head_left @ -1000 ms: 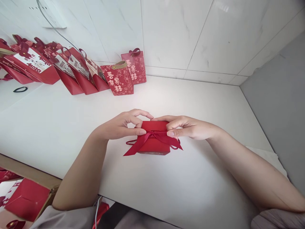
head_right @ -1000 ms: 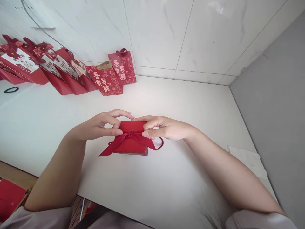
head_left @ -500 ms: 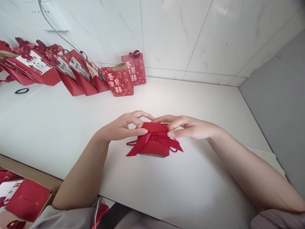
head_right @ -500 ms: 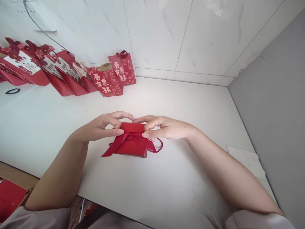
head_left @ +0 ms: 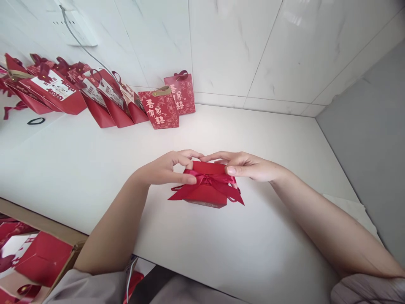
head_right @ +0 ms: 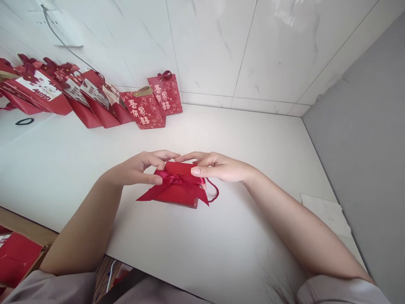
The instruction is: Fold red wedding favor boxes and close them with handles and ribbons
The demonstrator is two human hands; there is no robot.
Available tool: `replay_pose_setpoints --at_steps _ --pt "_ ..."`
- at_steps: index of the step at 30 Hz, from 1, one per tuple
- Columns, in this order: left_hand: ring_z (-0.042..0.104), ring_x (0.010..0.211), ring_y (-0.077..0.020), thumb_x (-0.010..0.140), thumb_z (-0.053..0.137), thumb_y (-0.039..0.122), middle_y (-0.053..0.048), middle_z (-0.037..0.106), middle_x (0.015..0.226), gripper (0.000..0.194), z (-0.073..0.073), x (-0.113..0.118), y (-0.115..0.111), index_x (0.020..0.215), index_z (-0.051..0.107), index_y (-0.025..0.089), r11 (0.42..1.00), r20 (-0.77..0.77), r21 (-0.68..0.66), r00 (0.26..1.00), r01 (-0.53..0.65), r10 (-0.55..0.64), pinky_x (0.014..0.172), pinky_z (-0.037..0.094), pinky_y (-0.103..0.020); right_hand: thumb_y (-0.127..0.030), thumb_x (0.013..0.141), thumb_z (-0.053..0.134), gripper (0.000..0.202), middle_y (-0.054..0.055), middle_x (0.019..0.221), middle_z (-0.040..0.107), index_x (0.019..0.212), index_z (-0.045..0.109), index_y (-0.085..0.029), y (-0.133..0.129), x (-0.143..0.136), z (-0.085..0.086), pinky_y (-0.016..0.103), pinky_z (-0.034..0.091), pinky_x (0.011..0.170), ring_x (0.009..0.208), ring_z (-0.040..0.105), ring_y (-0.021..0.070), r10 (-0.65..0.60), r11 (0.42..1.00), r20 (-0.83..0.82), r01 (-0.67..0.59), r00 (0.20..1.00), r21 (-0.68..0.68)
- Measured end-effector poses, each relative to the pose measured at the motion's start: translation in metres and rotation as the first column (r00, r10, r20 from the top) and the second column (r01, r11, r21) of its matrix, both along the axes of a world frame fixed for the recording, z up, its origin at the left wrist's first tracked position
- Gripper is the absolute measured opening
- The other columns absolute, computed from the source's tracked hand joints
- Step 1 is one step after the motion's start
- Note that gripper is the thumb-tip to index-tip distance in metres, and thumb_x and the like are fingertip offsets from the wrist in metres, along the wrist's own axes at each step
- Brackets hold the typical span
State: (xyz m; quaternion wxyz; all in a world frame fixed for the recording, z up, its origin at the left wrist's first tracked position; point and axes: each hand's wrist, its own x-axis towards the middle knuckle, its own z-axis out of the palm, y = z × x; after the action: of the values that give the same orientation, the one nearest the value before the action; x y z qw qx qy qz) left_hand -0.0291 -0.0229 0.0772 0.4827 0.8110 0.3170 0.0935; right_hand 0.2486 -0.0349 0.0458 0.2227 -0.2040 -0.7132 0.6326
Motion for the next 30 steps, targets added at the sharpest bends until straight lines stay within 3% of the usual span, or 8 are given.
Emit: replay_pose_setpoints --at_steps 4,7,14,18,21,24,28,30 --pt "0.057 0.120 -0.0261 0.090 0.060 0.044 -0.007 0.059 0.134 0.042 -0.008 0.007 -0.001 0.060 0.052 0.015 0.989 0.139 -0.004 0.979 -0.149 0.148 0.105 0.044 -0.043 -0.049 0.094 0.059 0.041 0.008 0.150 0.048 0.073 0.074 -0.018 -0.001 -0.002 0.000 0.045 0.042 0.109 0.132 0.052 0.0294 -0.019 1.000 0.030 0.019 0.999 0.020" --pt "0.058 0.119 -0.0265 0.084 0.068 0.042 -0.007 0.059 0.131 0.040 -0.013 0.016 -0.005 0.064 0.043 0.017 0.978 0.189 -0.024 0.960 -0.208 0.209 0.102 0.046 -0.044 -0.052 0.094 0.057 0.042 0.007 0.149 0.050 0.074 0.074 -0.019 -0.002 -0.004 0.000 0.046 0.042 0.109 0.133 0.051 0.0294 -0.043 0.998 0.007 0.043 0.999 0.035" --pt "0.045 0.133 -0.0289 0.072 0.079 0.038 -0.007 0.047 0.143 0.043 -0.012 0.023 -0.011 0.072 0.041 0.019 0.984 0.077 0.060 0.984 -0.166 0.161 0.107 0.040 -0.048 -0.060 0.095 0.048 0.056 0.004 0.143 0.056 0.058 0.061 -0.019 -0.004 -0.012 -0.006 0.048 0.032 0.117 0.135 0.048 0.0283 -0.191 0.977 -0.077 0.196 0.979 0.078" --pt "0.045 0.136 -0.0285 0.076 0.077 0.039 -0.007 0.044 0.146 0.037 -0.012 0.020 -0.009 0.097 0.051 0.023 0.995 0.104 0.025 0.990 -0.096 0.093 0.112 0.038 -0.051 -0.059 0.096 0.046 0.052 0.004 0.140 0.058 0.067 0.063 -0.021 -0.004 -0.017 -0.013 0.048 0.034 0.115 0.133 0.049 0.0277 -0.237 0.969 -0.137 0.244 0.962 0.034" --pt "0.026 0.149 -0.0300 0.077 0.076 0.043 -0.008 0.028 0.159 0.065 -0.015 0.017 -0.008 0.132 0.044 0.030 0.995 0.139 0.086 0.989 -0.055 0.043 0.120 0.025 -0.054 -0.062 0.095 0.045 0.044 0.002 0.135 0.061 0.086 0.067 -0.025 -0.001 -0.020 -0.027 0.048 0.038 0.112 0.134 0.049 0.0268 -0.328 0.945 -0.219 0.319 0.919 -0.075" --pt "0.004 0.154 -0.0336 0.061 0.087 0.049 -0.006 0.005 0.166 0.112 -0.014 0.011 -0.010 0.152 0.023 0.036 0.988 0.132 0.155 0.991 0.008 -0.029 0.123 0.020 -0.052 -0.066 0.094 0.044 0.045 0.002 0.134 0.061 0.099 0.066 -0.028 0.004 -0.024 -0.048 0.048 0.041 0.108 0.131 0.051 0.0261 -0.433 0.897 -0.256 0.384 0.864 -0.219" --pt "0.015 0.152 -0.0388 0.053 0.090 0.054 -0.010 -0.001 0.167 0.141 -0.009 0.002 -0.012 0.158 -0.003 0.037 0.994 0.066 0.032 0.992 0.107 -0.109 0.119 0.031 -0.052 -0.067 0.093 0.045 0.048 0.006 0.129 0.065 0.100 0.068 -0.025 0.011 -0.025 -0.068 0.046 0.042 0.108 0.122 0.058 0.0263 -0.445 0.870 -0.185 0.374 0.876 -0.321" --pt "0.029 0.148 -0.0377 0.056 0.089 0.051 -0.014 0.009 0.166 0.144 -0.012 -0.001 -0.009 0.156 -0.012 0.036 0.996 0.064 -0.020 0.994 0.091 -0.089 0.115 0.037 -0.051 -0.067 0.093 0.044 0.048 0.005 0.128 0.065 0.098 0.068 -0.025 0.014 -0.024 -0.071 0.044 0.043 0.108 0.121 0.059 0.0256 -0.483 0.848 -0.199 0.399 0.853 -0.347"
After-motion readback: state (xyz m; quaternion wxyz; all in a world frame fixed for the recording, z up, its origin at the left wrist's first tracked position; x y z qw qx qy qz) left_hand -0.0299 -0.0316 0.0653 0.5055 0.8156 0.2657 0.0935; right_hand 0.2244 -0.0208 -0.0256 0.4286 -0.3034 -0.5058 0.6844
